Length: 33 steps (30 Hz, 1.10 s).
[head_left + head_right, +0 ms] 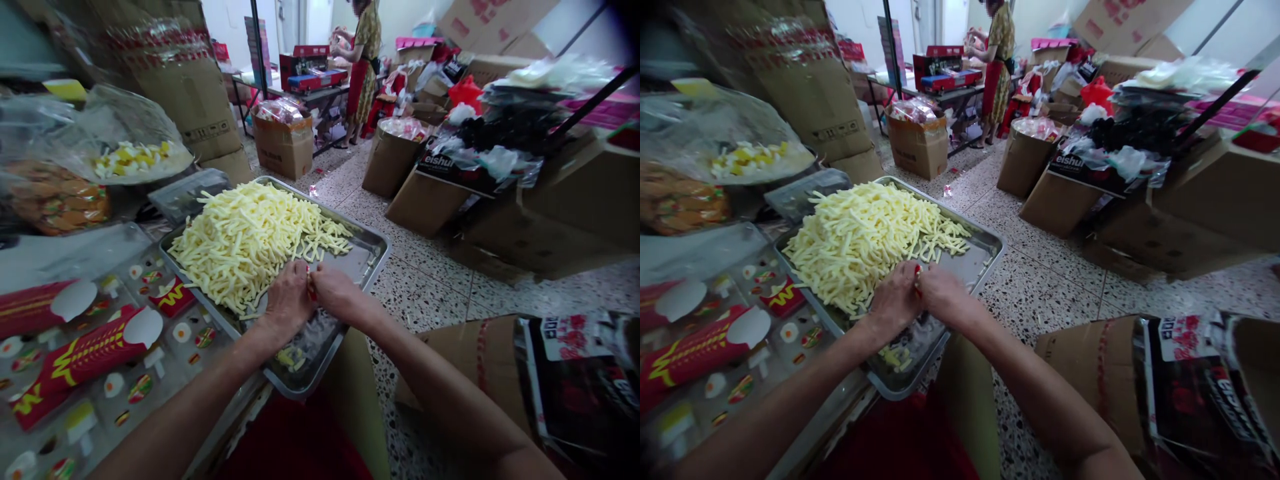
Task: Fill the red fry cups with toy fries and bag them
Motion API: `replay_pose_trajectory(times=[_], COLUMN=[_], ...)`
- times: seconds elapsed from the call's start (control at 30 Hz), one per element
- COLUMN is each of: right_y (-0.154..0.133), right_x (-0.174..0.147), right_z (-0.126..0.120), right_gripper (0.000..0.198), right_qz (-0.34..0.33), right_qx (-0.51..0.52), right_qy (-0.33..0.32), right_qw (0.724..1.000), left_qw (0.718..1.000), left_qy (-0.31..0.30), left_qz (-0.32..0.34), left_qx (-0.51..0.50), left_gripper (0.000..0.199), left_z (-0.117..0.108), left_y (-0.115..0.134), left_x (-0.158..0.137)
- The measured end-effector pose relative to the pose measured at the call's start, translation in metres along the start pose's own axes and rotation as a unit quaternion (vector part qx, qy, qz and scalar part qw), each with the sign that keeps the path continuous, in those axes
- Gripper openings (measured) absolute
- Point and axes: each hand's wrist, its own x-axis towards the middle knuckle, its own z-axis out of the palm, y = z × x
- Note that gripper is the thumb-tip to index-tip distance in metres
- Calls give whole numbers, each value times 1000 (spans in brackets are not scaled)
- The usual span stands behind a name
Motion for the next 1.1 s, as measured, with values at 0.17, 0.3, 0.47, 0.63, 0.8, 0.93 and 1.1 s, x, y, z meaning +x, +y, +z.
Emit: replay_pose_trajectory(times=[0.17, 0.3, 0.47, 0.63, 0.8, 0.93, 1.1], right_y=[-14, -29, -7, 52, 63, 48, 38], right_x=[-6, -5, 3, 38, 85, 101, 87], right_z=[5, 10, -2, -43, -60, -53, -37], right_gripper=[28, 28, 22, 53, 61, 30, 19], right_qz=[62, 68, -38, -110, -228, -235, -173], right_qx=[-11, 51, 229, -16, -220, -265, -250], right_qy=[78, 100, 97, 105, -40, -84, -53], right_qw=[995, 991, 968, 988, 948, 932, 951], left_qw=[999, 995, 991, 989, 987, 986, 983], left_qy=[7, 8, 14, 10, 38, 39, 30], left_qz=[-1, -9, 7, 3, 28, 25, 10], left_qx=[-40, -100, -131, -149, -152, -162, -181], left_gripper=[36, 31, 65, 85, 84, 83, 85], left_z=[6, 12, -1, -21, -28, -27, -20], left_y=[-2, -10, -34, -56, -65, -62, -61], left_x=[-4, -8, -19, -34, -42, -39, -35])
